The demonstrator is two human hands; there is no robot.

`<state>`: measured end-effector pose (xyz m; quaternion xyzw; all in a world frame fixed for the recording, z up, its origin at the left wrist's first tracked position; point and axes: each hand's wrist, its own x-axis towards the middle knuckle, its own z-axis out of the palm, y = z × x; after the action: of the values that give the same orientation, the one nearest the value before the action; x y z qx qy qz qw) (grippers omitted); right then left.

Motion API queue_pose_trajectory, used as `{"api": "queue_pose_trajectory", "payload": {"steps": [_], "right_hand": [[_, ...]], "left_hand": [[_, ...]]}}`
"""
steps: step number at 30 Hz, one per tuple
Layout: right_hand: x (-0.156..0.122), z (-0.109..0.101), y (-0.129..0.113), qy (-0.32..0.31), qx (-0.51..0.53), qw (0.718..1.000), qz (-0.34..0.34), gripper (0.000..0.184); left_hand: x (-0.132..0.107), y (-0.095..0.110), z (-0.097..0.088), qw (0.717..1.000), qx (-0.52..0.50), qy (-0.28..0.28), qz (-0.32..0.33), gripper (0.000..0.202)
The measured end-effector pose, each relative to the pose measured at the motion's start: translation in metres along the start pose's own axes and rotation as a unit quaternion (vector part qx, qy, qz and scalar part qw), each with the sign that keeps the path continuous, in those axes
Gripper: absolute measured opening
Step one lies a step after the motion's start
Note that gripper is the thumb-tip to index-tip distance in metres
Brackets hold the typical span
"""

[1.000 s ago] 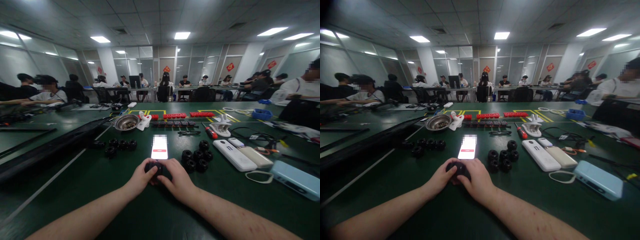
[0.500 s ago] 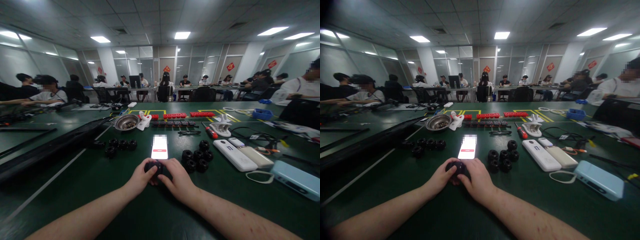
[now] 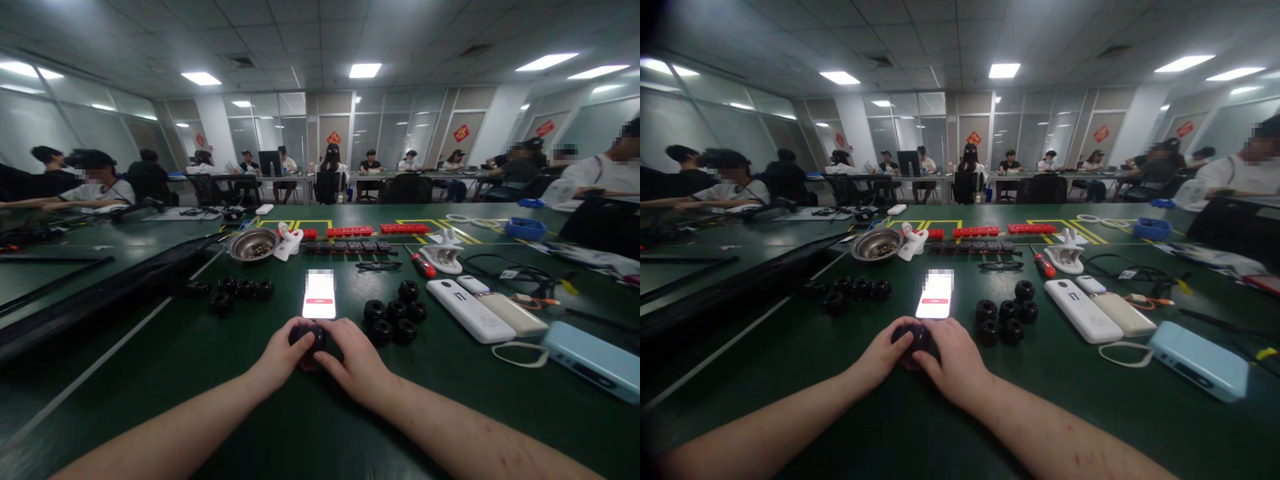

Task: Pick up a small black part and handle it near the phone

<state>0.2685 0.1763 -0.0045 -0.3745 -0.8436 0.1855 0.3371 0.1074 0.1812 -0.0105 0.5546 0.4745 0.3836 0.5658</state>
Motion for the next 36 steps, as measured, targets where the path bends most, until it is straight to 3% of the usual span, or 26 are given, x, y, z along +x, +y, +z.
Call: {"api": "queue_pose_trajectory", "payload": {"steps": [4, 9, 15, 21, 26, 30, 32, 36], "right_hand": [[-0.0008, -0.0011, -0.0042, 0.002, 0.003, 1.0, -0.021, 0.045], [-0.0021, -0.0011, -0.0033, 0.006, 0.016, 1.0, 0.015, 0.047], [-0.0003, -0.0001, 0.0002, -0.007, 0.012, 1.0, 0.009, 0.032], [-0.001, 0.0002, -0.0053, -0.005, 0.009, 1.0, -0.029, 0.049], [-0.0037, 0.0008, -0.0028, 0.01, 0.013, 1.0, 0.023, 0.052], [-0.0024, 0.0012, 0.0006, -0.012, 0.017, 0.998, 0.058, 0.035], [-0.001, 0.0012, 0.0002, -0.015, 0.017, 0.999, 0.042, 0.033], [0.0001, 0.0009, -0.003, -0.001, 0.018, 1.0, -0.012, 0.048]], "left_hand": [[0.0009, 0.0015, 0.0009, 1.0, -0.006, 0.007, -0.005, 0.042], [-0.0009, 0.0024, 0.0008, 1.0, -0.013, -0.001, 0.024, 0.039], [-0.0011, 0.0012, 0.0008, 1.0, 0.003, -0.018, 0.007, 0.04], [0.001, 0.0007, 0.0007, 1.0, 0.008, 0.003, 0.009, 0.041], [-0.003, 0.0028, 0.0008, 1.0, 0.001, 0.005, 0.024, 0.036], [-0.0022, 0.0001, 0.0, 1.0, 0.001, -0.018, 0.019, 0.033], [-0.0002, -0.0019, -0.0003, 1.0, 0.01, -0.011, 0.02, 0.034], [0.0022, -0.0028, -0.0001, 1.0, 0.015, 0.008, 0.015, 0.038]]}}
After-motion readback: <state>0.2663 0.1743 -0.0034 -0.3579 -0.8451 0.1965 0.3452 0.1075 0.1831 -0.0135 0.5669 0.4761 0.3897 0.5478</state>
